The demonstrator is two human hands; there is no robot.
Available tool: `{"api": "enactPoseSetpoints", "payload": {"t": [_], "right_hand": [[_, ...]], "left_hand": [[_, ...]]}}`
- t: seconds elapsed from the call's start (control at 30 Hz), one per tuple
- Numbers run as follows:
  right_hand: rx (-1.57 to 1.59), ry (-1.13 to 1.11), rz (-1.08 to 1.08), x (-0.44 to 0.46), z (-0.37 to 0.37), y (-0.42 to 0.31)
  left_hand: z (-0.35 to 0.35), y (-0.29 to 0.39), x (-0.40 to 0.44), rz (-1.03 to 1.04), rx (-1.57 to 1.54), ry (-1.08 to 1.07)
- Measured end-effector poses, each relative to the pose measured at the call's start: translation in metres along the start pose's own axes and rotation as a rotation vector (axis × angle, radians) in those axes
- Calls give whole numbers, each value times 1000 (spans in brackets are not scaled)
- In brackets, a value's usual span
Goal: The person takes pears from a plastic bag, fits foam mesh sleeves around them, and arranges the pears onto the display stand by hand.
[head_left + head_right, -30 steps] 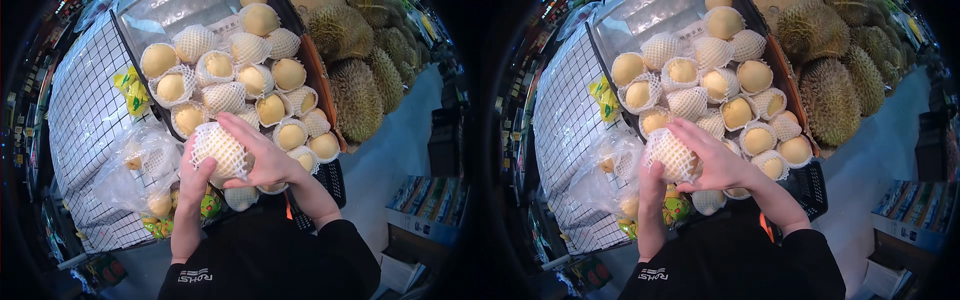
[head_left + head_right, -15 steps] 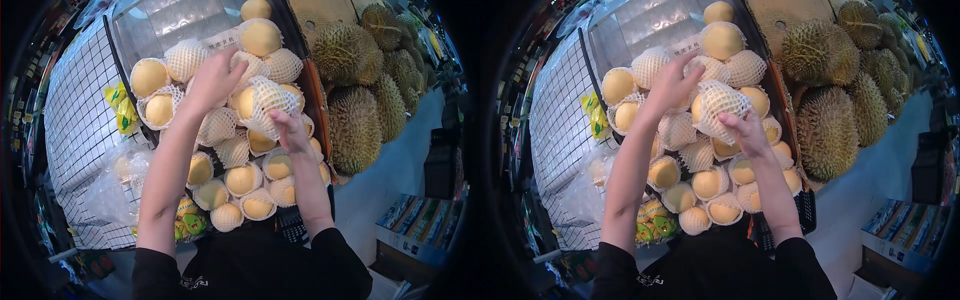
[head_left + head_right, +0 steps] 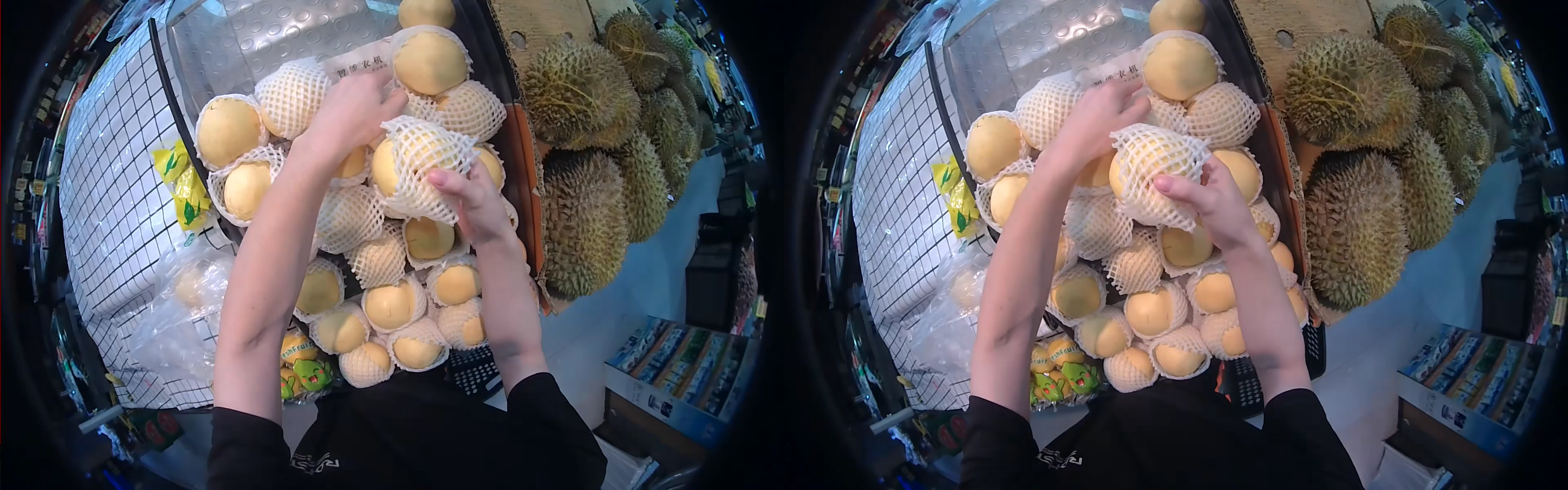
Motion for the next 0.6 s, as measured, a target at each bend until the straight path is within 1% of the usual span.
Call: {"api": "enactPoseSetpoints", "payload": {"t": [0.03, 0.17, 0.23, 0.37, 0.43, 0.47, 0.53, 0.57, 0.6], "right_hand": [[-7, -2, 8, 1, 0, 0], [-39, 26, 13, 1, 3, -3], [-31, 3, 42, 1, 1, -3], [19, 24, 48, 1, -1, -6], [33, 55, 42, 0, -4, -4], [33, 54, 41, 0, -4, -4], [16, 53, 45, 0, -4, -3], [15, 55, 42, 0, -4, -4], [-2, 47, 69, 0, -4, -3]], "left_hand": [[-1, 2, -1, 21, 35, 42], [3, 0, 1, 4, 27, 45], [5, 0, 1, -29, 129, 34], [9, -4, 7, 8, 138, 19], [8, -7, 10, 21, -188, 81], [9, -7, 13, 21, -187, 82], [14, -20, 16, -188, -387, 45], [14, -18, 19, -185, -387, 44], [14, -20, 21, -231, -407, 63]]}}
Point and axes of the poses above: each hand's wrist, its own x-axis towards the middle knuckle, its own z-axis out of the palm, y = z × x, the point moved 7 cm from there along x, towards the middle knuckle, and after that the axes turned 13 degrees about -y, right-handed, at the moved point
